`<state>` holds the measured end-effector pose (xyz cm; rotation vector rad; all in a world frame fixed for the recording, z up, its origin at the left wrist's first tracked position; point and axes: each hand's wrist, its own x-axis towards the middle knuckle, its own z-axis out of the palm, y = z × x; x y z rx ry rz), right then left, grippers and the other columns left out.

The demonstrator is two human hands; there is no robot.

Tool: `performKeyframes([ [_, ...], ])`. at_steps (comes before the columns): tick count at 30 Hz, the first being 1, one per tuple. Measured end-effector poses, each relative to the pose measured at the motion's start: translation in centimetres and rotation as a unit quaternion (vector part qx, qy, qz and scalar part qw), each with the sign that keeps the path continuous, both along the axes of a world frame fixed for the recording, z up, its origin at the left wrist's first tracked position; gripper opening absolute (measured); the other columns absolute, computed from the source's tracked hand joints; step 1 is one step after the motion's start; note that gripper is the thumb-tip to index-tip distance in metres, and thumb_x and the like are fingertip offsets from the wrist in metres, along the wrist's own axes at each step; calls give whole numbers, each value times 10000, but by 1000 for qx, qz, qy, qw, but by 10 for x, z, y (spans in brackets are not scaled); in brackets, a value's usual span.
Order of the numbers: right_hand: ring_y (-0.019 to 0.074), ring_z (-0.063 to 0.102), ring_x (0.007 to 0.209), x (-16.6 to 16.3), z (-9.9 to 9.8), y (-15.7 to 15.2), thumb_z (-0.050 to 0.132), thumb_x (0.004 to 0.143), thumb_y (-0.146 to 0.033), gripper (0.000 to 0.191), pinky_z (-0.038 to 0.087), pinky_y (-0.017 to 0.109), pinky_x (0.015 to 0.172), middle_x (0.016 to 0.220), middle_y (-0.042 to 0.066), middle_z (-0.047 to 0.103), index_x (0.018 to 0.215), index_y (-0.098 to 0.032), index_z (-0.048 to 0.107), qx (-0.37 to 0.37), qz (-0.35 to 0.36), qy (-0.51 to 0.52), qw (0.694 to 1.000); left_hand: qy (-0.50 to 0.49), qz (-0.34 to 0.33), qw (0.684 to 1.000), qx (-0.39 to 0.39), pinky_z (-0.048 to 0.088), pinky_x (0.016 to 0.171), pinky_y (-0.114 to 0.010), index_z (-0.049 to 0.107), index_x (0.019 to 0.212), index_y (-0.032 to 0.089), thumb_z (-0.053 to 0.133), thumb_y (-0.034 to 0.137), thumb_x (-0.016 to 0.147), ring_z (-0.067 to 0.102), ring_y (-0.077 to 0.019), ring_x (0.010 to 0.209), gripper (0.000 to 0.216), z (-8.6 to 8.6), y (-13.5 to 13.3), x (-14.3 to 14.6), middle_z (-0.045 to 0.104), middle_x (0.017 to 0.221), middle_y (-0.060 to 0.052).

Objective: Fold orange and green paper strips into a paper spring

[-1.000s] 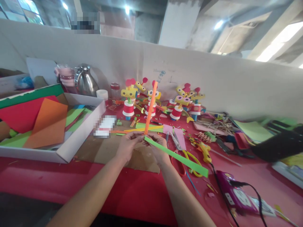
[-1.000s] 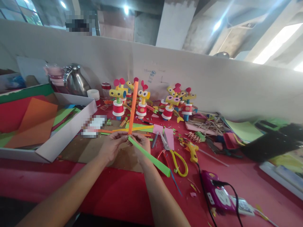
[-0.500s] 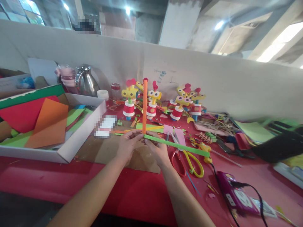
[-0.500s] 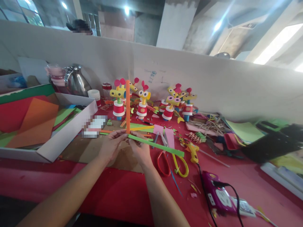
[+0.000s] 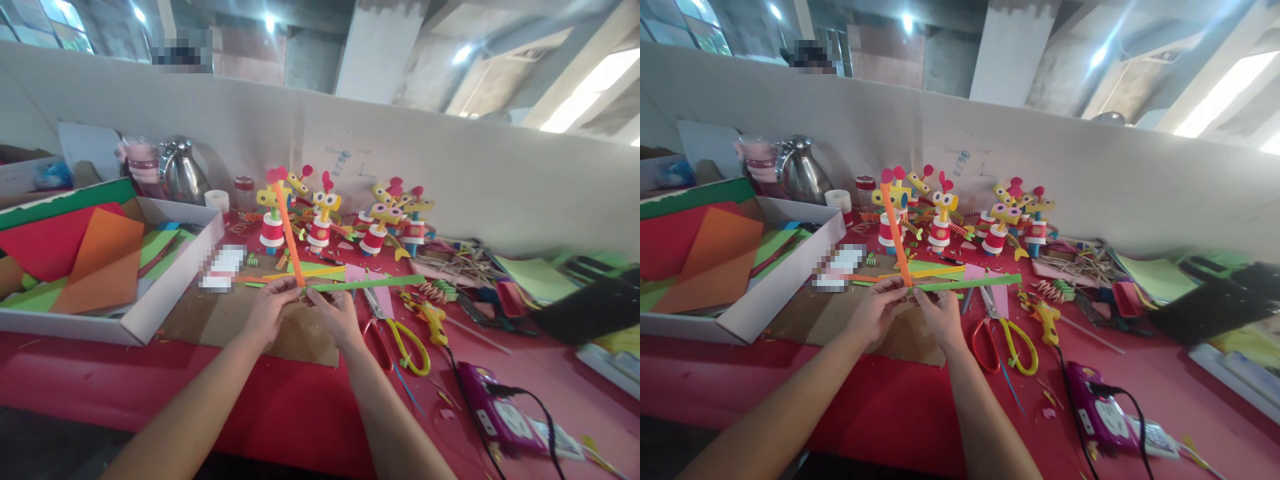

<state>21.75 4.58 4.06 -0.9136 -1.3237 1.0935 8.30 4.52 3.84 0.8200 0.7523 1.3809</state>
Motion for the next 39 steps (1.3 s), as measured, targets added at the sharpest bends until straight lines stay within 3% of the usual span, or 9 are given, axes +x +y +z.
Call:
performKeyframes([
  [5, 180, 637, 669, 9, 2, 3, 692, 760, -327, 144, 525, 309, 659, 704, 24, 705, 792, -195, 740, -11, 33, -26, 999, 106, -17, 994, 20, 466, 710, -275, 768, 827, 169, 776, 228, 656, 617, -157, 736, 182, 4, 1, -7, 730, 822, -58],
  [9, 166, 615, 612, 8, 1, 4, 691, 761, -389, 229, 508, 286, 615, 633, 19, 669, 721, -164, 705, -42, 3, -28, 999, 46, -25, 999, -6, 476, 753, -294, 759, 815, 158, 807, 230, 616, 629, -157, 739, 217, 0, 2, -5, 722, 794, -54],
  [14, 147, 582, 601, 5, -2, 5, 667, 783, -412, 276, 468, 261, 601, 594, -10, 616, 637, -179, 649, -22, -15, -39, 999, 13, 0, 1000, -26, 484, 772, -316, 731, 739, 147, 826, 226, 573, 625, -146, 690, 207, -4, 1, 3, 685, 702, -21],
  [19, 161, 601, 678, -1, -5, 3, 671, 777, -346, 152, 474, 280, 661, 732, 9, 659, 794, -197, 696, -6, -14, -31, 999, -10, 51, 998, -19, 490, 787, -336, 706, 728, 152, 832, 226, 552, 628, -152, 685, 229, -1, 0, 7, 678, 688, -8],
  [23, 171, 582, 701, 0, -6, 4, 636, 783, -277, 116, 448, 285, 660, 715, 13, 634, 708, -204, 684, 47, -48, -76, 995, -14, 29, 999, -14, 480, 811, -334, 708, 751, 154, 802, 196, 584, 638, -166, 736, 196, -1, -1, 8, 699, 744, -23],
  [28, 185, 591, 688, 4, -5, 5, 612, 755, -236, 105, 441, 299, 645, 707, 24, 648, 685, -203, 683, 52, -73, -119, 989, 51, 40, 997, -29, 466, 790, -320, 720, 816, 172, 823, 243, 579, 637, -179, 777, 268, -7, -1, 8, 712, 788, -34],
  [32, 178, 605, 677, 3, -6, 5, 617, 737, -214, 52, 466, 296, 645, 718, 20, 653, 752, -194, 663, 49, -75, -96, 991, 111, 29, 993, -14, 456, 769, -321, 750, 850, 162, 800, 306, 627, 632, -197, 782, 271, -13, 1, 7, 730, 819, -63],
  [35, 170, 606, 668, 2, -7, 5, 622, 741, -222, 42, 482, 287, 633, 710, 17, 644, 741, -188, 647, 49, -67, -88, 993, 96, 38, 995, -16, 445, 752, -298, 750, 771, 155, 816, 295, 606, 620, -178, 742, 226, -16, 3, 5, 715, 729, -40],
  [39, 180, 644, 756, 1, -7, 5, 646, 737, -202, 131, 522, 296, 679, 840, 40, 671, 864, -196, 681, 71, -33, -79, 994, -3, 39, 995, -87, 400, 612, -234, 703, 611, 140, 872, 256, 508, 537, -97, 575, 229, -14, 6, 1, 640, 571, 9],
])
